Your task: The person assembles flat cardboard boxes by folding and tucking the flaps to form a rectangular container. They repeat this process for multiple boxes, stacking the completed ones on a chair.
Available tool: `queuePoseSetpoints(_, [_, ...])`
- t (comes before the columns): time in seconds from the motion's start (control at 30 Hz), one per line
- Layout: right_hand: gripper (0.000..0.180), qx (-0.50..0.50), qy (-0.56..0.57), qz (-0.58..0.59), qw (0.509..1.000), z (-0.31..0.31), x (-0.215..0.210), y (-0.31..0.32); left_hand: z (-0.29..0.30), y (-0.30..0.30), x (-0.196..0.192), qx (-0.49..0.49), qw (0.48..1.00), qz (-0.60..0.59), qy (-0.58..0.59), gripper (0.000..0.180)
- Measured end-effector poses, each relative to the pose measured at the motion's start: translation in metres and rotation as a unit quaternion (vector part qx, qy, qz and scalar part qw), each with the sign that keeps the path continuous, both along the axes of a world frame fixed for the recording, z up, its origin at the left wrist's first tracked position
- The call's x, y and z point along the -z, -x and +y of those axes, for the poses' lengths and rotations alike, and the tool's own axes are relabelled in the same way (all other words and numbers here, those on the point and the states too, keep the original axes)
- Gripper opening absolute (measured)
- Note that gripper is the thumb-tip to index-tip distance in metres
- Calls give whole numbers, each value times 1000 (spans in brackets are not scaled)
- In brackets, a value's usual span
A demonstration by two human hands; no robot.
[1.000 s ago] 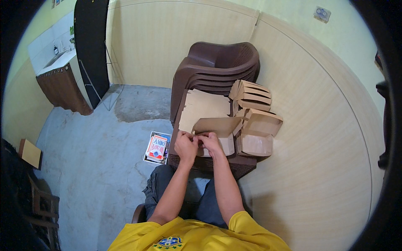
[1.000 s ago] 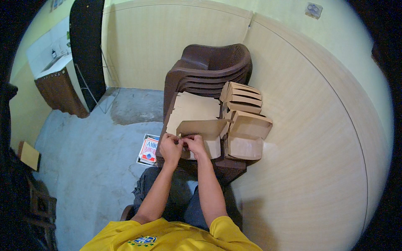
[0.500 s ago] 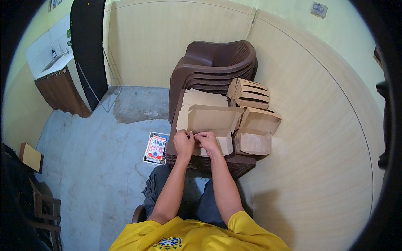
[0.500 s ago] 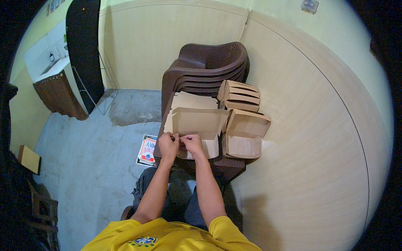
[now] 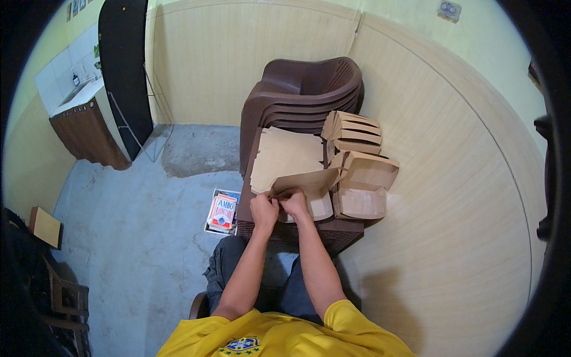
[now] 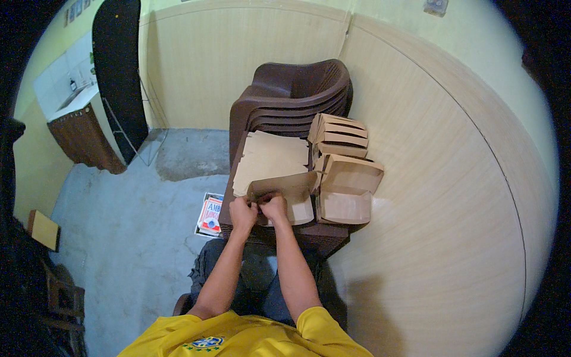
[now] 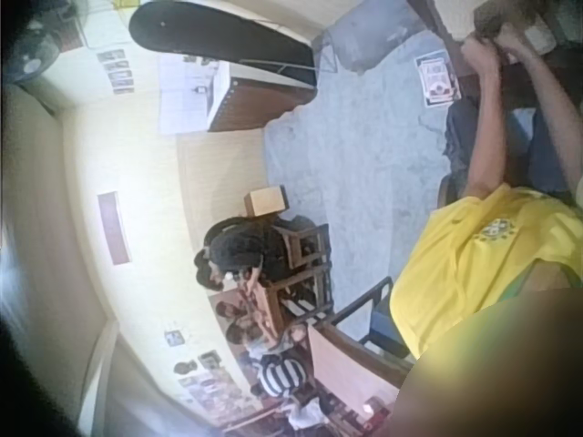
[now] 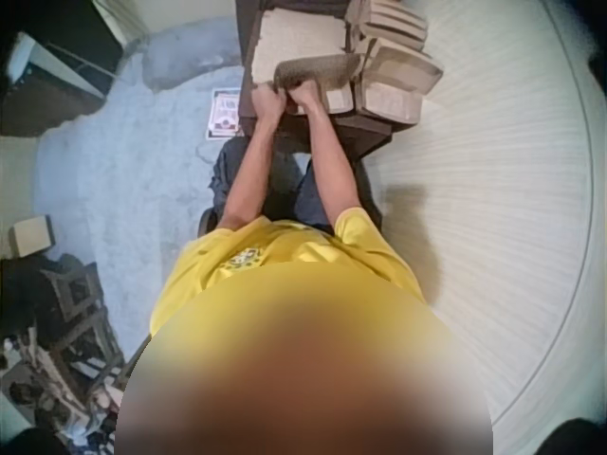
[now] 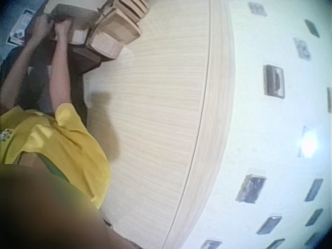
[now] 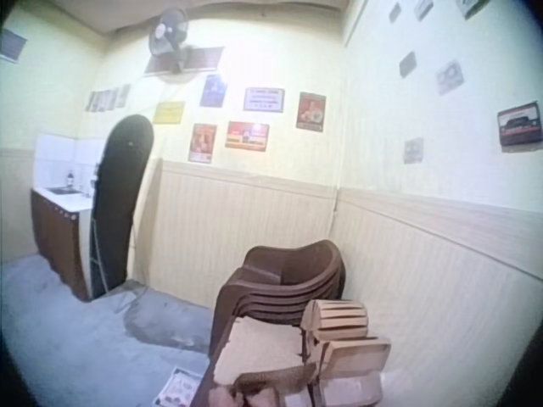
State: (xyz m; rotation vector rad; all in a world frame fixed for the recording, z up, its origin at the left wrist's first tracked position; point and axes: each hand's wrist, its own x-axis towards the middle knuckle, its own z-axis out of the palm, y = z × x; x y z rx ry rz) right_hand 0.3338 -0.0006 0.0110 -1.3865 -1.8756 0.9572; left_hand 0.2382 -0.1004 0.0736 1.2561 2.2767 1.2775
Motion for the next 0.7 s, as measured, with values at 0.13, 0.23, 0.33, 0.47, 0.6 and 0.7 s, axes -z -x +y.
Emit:
queuePoseSetpoints(0.13, [16, 29, 126, 38, 991, -5, -26, -11, 2, 2, -4, 5, 999, 50, 15, 19])
queuePoseSetpoints(0.23, [17, 71, 15, 57, 996, -19, -57, -25, 0, 9, 0, 1, 1000, 29, -5, 34])
queuePoseSetpoints(0.33, [17, 160, -142, 89, 973, -39, -81, -33, -1, 18, 11, -5, 999, 15, -35, 58])
queuePoseSetpoints(0.47, [32, 382, -225, 60, 894, -53, -93, -56, 3, 39, 27, 43, 997, 10, -70, 80])
queuePoseSetpoints(0.6, [76, 262, -303, 109, 910, -31, -100, -67, 2, 52, 38, 94, 994, -22, -41, 85])
queuePoseSetpoints(0.7, [68, 153, -257, 169, 939, -18, -107, -71, -1, 57, 32, 141, 990, 0, 32, 85])
